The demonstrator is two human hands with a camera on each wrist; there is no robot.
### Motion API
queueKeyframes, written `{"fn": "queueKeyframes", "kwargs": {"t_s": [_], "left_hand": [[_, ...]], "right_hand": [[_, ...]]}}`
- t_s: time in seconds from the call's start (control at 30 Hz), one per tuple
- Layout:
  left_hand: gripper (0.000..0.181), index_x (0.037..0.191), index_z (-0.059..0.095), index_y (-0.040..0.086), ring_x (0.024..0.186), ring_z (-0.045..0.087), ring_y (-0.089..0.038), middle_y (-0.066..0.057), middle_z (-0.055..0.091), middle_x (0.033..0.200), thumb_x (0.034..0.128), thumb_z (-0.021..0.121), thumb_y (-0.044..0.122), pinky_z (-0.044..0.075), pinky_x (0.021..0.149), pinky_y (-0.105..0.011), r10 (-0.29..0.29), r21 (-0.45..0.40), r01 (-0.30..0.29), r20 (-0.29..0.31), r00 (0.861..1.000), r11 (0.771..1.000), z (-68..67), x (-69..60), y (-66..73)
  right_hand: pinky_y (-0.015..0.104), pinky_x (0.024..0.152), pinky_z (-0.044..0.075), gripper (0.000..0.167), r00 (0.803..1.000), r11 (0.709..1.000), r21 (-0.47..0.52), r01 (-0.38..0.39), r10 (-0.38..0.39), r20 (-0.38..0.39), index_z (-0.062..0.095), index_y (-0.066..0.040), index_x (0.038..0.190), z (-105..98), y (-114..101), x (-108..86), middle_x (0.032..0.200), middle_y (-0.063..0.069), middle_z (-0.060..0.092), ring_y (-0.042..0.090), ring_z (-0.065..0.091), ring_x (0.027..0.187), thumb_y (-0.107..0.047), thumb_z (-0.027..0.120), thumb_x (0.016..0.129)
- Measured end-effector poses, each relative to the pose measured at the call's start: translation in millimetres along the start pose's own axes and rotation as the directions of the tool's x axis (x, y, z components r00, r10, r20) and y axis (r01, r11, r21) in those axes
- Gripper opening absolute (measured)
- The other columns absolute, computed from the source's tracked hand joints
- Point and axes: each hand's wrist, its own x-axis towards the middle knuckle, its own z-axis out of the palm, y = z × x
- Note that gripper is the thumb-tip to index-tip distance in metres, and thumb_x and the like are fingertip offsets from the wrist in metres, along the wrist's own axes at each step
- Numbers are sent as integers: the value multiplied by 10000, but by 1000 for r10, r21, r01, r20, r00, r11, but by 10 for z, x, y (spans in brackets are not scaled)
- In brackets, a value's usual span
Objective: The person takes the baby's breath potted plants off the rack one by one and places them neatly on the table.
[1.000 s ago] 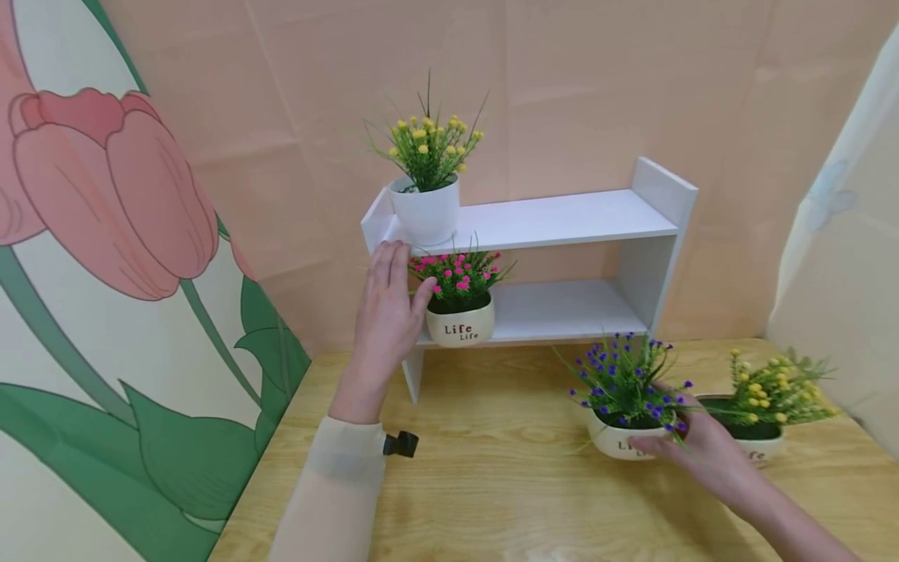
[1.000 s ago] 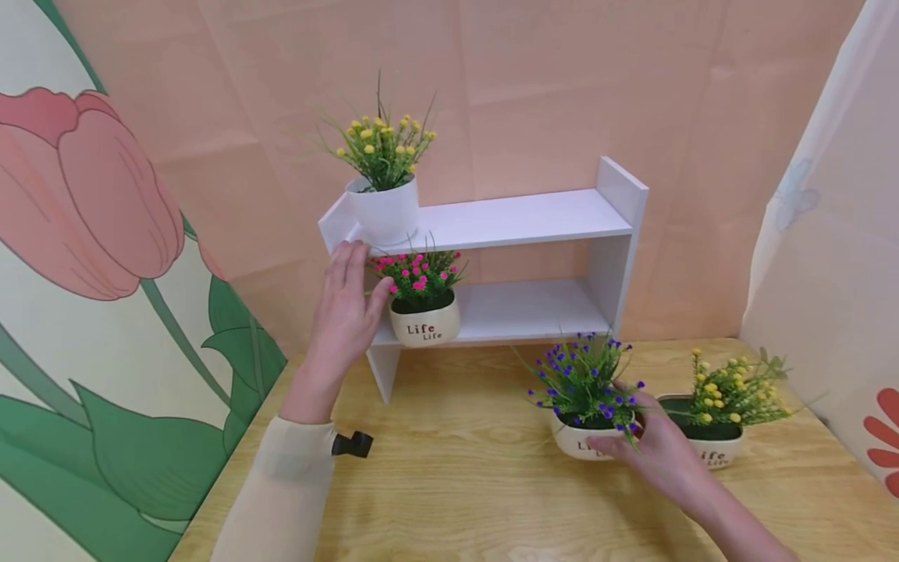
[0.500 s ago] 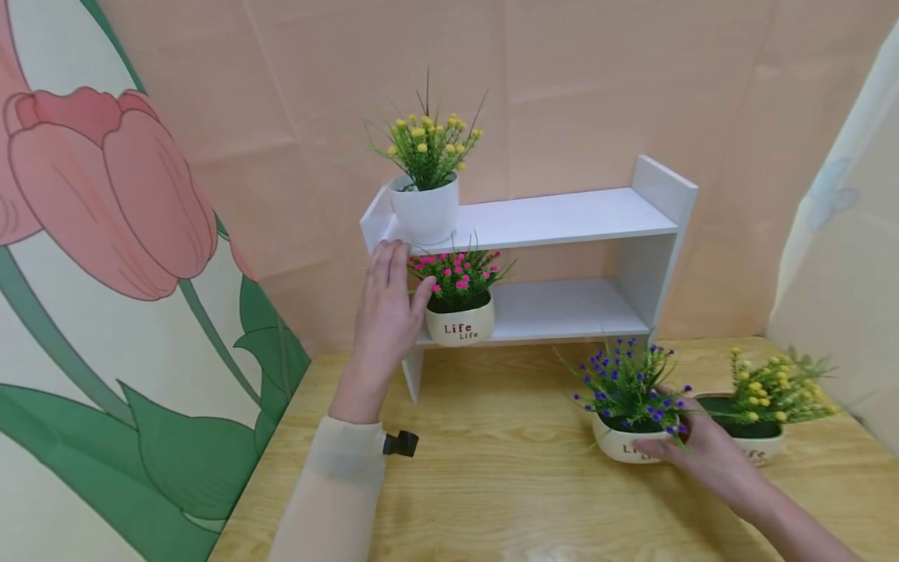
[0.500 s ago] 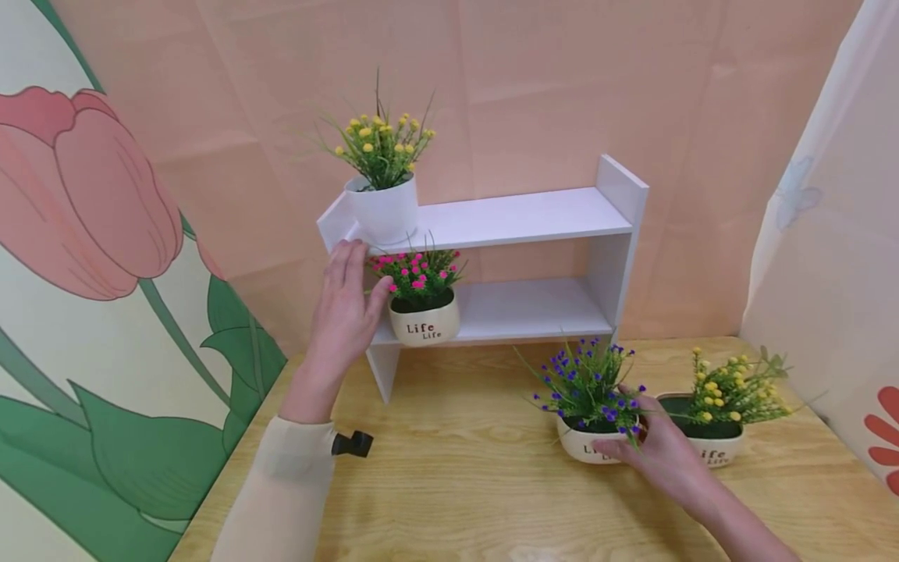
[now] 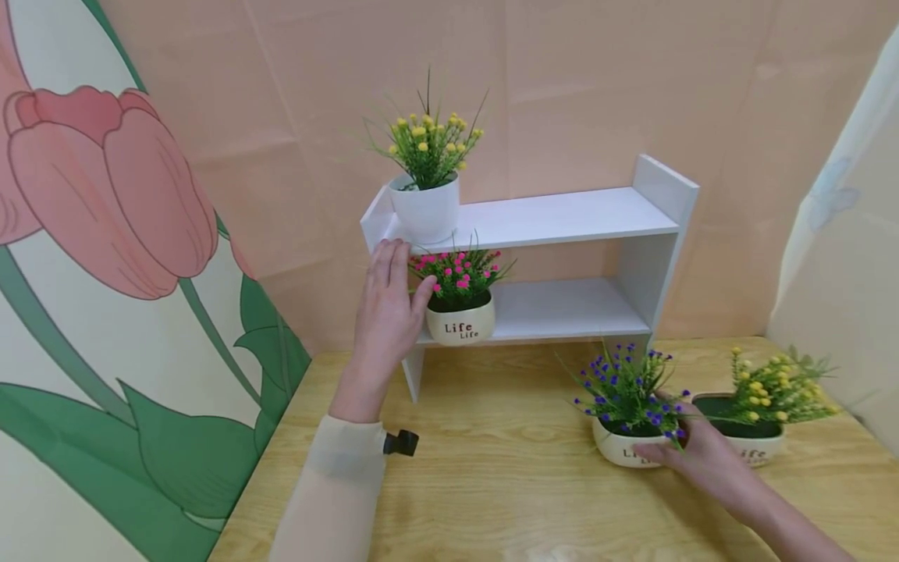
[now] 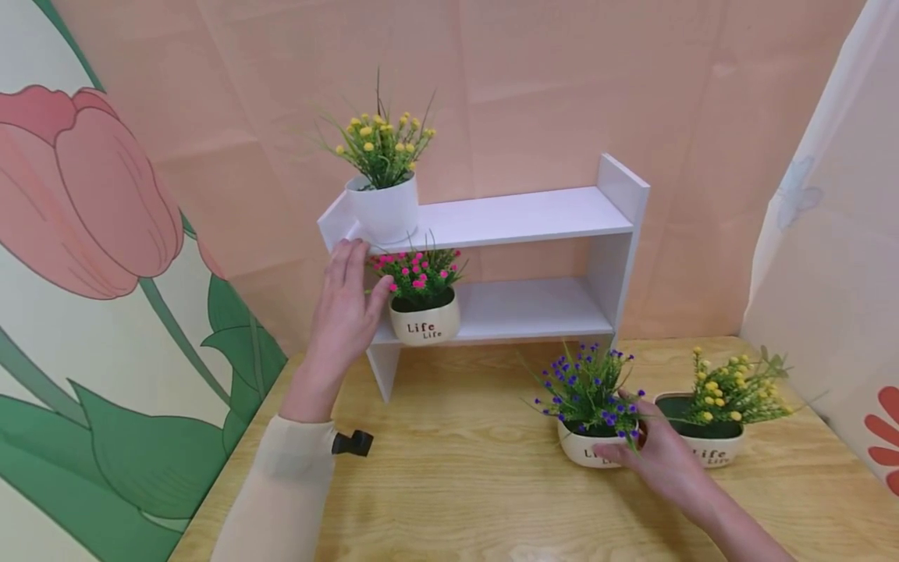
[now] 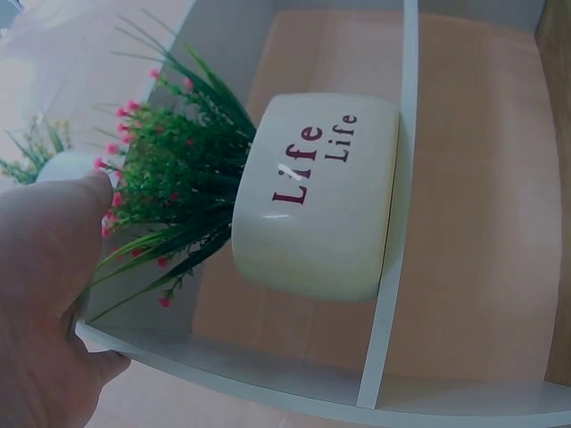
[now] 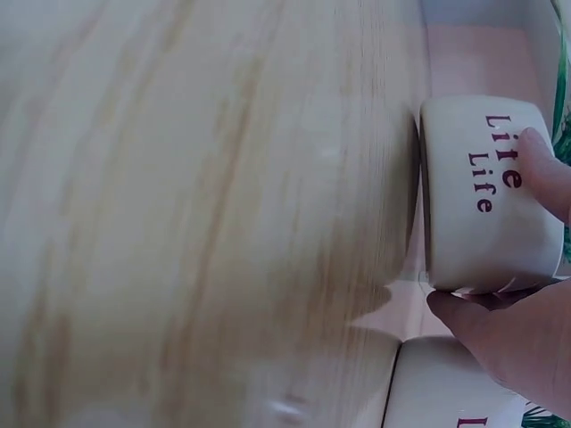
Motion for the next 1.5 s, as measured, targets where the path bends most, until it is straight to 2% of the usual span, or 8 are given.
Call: {"fn": "queueKeyframes", "kwargs": {"t_s": [0.1, 0.2, 0.47, 0.8, 1.1, 1.3, 1.37, 1.5], "left_hand": [[687, 1678, 355, -5, 1680, 178, -339, -217, 335, 1747, 1168, 550, 412, 124, 1370, -408, 3, -2, -3, -6, 1000, 1000, -3, 4, 5], [685, 1677, 356, -5, 1680, 181, -338, -216, 338, 1745, 1169, 548, 412, 126, 1369, -407, 4, -3, -4, -9, 1000, 1000, -8, 10, 9], [681, 1670, 361, -17, 1675, 194, -355, -227, 347, 1737, 1170, 547, 406, 119, 1370, -402, 20, 2, -20, -14, 1000, 1000, -4, 29, 17], [676, 1664, 364, -18, 1673, 196, -356, -223, 348, 1733, 1167, 557, 397, 105, 1370, -387, 25, 6, -25, -12, 1000, 1000, 8, 36, 12], [676, 1663, 369, -24, 1670, 204, -362, -230, 360, 1725, 1168, 557, 396, 111, 1371, -393, 27, -3, -27, -16, 1000, 1000, 10, 24, 19], [676, 1663, 371, -27, 1669, 205, -363, -234, 363, 1722, 1168, 558, 394, 118, 1371, -402, 26, -5, -26, -19, 999, 1000, 8, 12, 11], [674, 1665, 370, -18, 1671, 200, -355, -228, 356, 1727, 1169, 556, 398, 115, 1371, -397, 19, -3, -19, -15, 1000, 1000, 11, 11, 4], [674, 1667, 366, -4, 1675, 192, -344, -217, 346, 1737, 1168, 557, 406, 107, 1372, -389, 5, 2, -5, -6, 1000, 1000, 14, 10, -7]], "right_hand": [[795, 1041, 476, 1150, 1000, 1000, 10, -2, 2, 8, 151, 66, 1721, 1, 15, 5, 1487, 531, 442, 687, 521, 1329, -410, 877, 966], [832, 1028, 443, 1144, 1000, 1000, -24, 0, 0, 4, 157, 31, 1736, -1, 43, -4, 1539, 505, 414, 711, 478, 1350, -436, 867, 970], [916, 978, 361, 1089, 995, 991, -99, 90, -93, -26, 245, -78, 1754, 17, 113, -24, 1639, 426, 363, 771, 401, 1351, -400, 895, 942], [919, 953, 379, 1109, 995, 987, -132, 88, -93, -28, 227, -29, 1745, 16, 97, -56, 1635, 454, 326, 781, 429, 1313, -424, 887, 946], [897, 965, 408, 1087, 988, 977, -170, 131, -143, -64, 290, 29, 1708, 36, 93, -58, 1630, 454, 335, 776, 452, 1294, -373, 918, 918], [891, 960, 422, 1127, 995, 987, -139, 77, -85, -59, 227, 61, 1708, 14, 59, -86, 1529, 499, 426, 764, 514, 1248, -394, 907, 933], [853, 952, 473, 1136, 995, 990, -118, 75, -83, -61, 204, 86, 1702, 6, 42, -100, 1469, 511, 477, 739, 570, 1203, -364, 910, 935], [615, 856, 645, 1148, 995, 995, -75, 68, -73, -67, 171, 118, 1690, -19, -7, -116, 1375, 511, 553, 652, 670, 1129, -271, 928, 920]]}}
